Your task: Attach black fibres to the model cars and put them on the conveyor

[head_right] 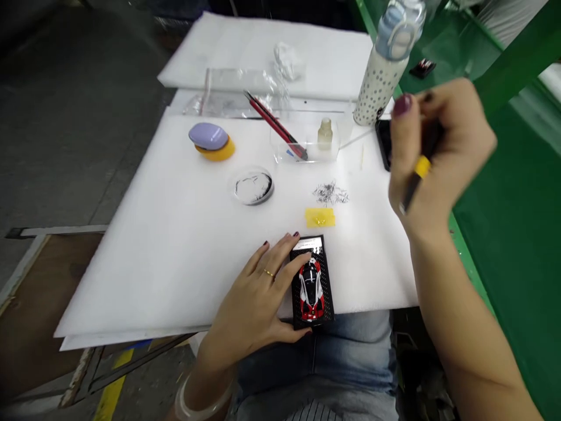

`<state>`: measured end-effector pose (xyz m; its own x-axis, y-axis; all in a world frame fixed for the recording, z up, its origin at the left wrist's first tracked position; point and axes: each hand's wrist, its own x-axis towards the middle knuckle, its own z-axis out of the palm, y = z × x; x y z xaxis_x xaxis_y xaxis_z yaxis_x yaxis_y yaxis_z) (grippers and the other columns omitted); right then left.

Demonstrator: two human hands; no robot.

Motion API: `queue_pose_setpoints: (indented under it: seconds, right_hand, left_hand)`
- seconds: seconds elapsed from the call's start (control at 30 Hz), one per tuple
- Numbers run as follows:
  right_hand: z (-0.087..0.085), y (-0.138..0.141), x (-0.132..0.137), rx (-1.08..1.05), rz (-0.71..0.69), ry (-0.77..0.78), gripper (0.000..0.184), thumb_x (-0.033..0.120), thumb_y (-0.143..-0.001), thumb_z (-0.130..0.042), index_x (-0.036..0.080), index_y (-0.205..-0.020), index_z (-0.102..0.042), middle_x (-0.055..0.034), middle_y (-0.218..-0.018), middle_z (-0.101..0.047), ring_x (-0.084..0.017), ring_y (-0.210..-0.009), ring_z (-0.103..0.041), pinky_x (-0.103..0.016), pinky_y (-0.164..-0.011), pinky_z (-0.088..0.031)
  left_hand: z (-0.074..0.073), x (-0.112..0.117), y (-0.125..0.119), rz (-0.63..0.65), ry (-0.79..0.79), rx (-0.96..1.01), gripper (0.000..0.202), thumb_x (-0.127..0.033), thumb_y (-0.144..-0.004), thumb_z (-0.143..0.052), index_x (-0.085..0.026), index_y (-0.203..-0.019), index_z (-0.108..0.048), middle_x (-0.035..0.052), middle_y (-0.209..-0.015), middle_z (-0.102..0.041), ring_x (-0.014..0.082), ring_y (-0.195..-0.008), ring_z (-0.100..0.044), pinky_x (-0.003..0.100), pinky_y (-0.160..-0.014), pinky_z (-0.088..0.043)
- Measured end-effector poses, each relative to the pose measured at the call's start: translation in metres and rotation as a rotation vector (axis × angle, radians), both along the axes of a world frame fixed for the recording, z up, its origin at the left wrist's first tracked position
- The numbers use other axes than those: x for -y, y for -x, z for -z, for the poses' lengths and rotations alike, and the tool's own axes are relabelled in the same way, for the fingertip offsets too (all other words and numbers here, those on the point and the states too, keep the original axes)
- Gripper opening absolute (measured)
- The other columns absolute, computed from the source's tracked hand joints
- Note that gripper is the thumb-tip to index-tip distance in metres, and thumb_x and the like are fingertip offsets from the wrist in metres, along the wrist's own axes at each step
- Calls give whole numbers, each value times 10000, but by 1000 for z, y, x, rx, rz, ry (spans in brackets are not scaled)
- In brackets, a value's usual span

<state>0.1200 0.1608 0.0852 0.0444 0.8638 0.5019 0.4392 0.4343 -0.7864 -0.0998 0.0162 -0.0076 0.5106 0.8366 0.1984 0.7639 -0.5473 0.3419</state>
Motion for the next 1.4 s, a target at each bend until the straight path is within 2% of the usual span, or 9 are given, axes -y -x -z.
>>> queue_pose_setpoints:
  seconds: [0.1,0.27,0.4,0.53,0.6,0.73,1.07,1.27,1.4]
  right_hand:
    - [-15,14,-52,207,180,-326,411,490,-942,-677,302,-696,-407,6,-690,-464,-158,-650,-434,-323,-685,-441]
    - [1,36,-94,344,116,-203,332,352,-954,-695,273,-722,-472,44,-631,-474,-124,-581,-349,-311,-630,-334]
    - [14,25,-95,305,19,-148,407,634,-888,-691,231,-834,-655,23,-618,-571,-128,-555,-454,-332,-612,-342]
    - [11,4,-70,-75,-175,-39,797,904,-842,-323,232,-959,-734,-4,-604,-613,-143,-523,-539,-327,-562,-413]
    - [7,-2,-54,-175,-279,38,779,915,-816,-370,244,-957,-741,-4,-649,-633,-139,-558,-568,-305,-556,-445]
    - [8,-3,-37,-42,-416,103,412,582,-809,-798,224,-1009,-754,-8,-835,-732,-136,-749,-668,-277,-661,-525]
    - [66,11,-70,162,-186,269,169,193,-822,-742,196,-737,-597,65,-526,-608,-106,-488,-572,-248,-499,-413]
    - [62,26,-62,288,-48,369,216,95,-810,-657,232,-729,-511,53,-530,-596,-163,-523,-627,-316,-553,-452]
    - [60,29,-62,331,-40,385,248,97,-817,-650,245,-710,-482,45,-533,-578,-173,-523,-622,-343,-574,-460]
  left_hand:
    - [3,0,1,7,2,22,1266,-827,-525,-823,-129,-1492,-396,277,-1617,-368,441,-1463,-423,622,-1170,-393]
    - [5,-1,4,21,36,87,1261,-917,-586,-697,-124,-1521,-400,271,-1628,-355,423,-1499,-383,606,-1206,-356]
    - [1,-2,4,32,27,115,1259,-942,-596,-654,-96,-1501,-432,283,-1606,-387,437,-1488,-400,619,-1189,-381]
    - [-2,0,0,-11,-12,183,1249,-936,-640,-619,-64,-1510,-414,267,-1562,-463,435,-1451,-456,602,-1190,-401]
    - [-4,1,-4,-50,-13,244,1206,-952,-687,-540,-80,-1511,-418,225,-1514,-539,424,-1436,-480,583,-1187,-416]
    - [-7,3,-12,-137,-25,348,1061,-928,-812,-333,-117,-1489,-436,173,-1451,-615,392,-1393,-541,560,-1158,-451]
    - [-3,2,-21,-279,-31,523,1019,-966,-815,-167,-176,-1341,-537,135,-1359,-686,326,-1337,-603,487,-1149,-425]
    - [-1,2,-25,-343,-56,554,647,-706,-955,-339,-217,-1311,-570,93,-1335,-706,295,-1318,-616,447,-1149,-398]
    - [-1,2,-24,-317,-59,545,728,-769,-929,-327,-207,-1332,-556,99,-1349,-697,285,-1337,-600,428,-1159,-384]
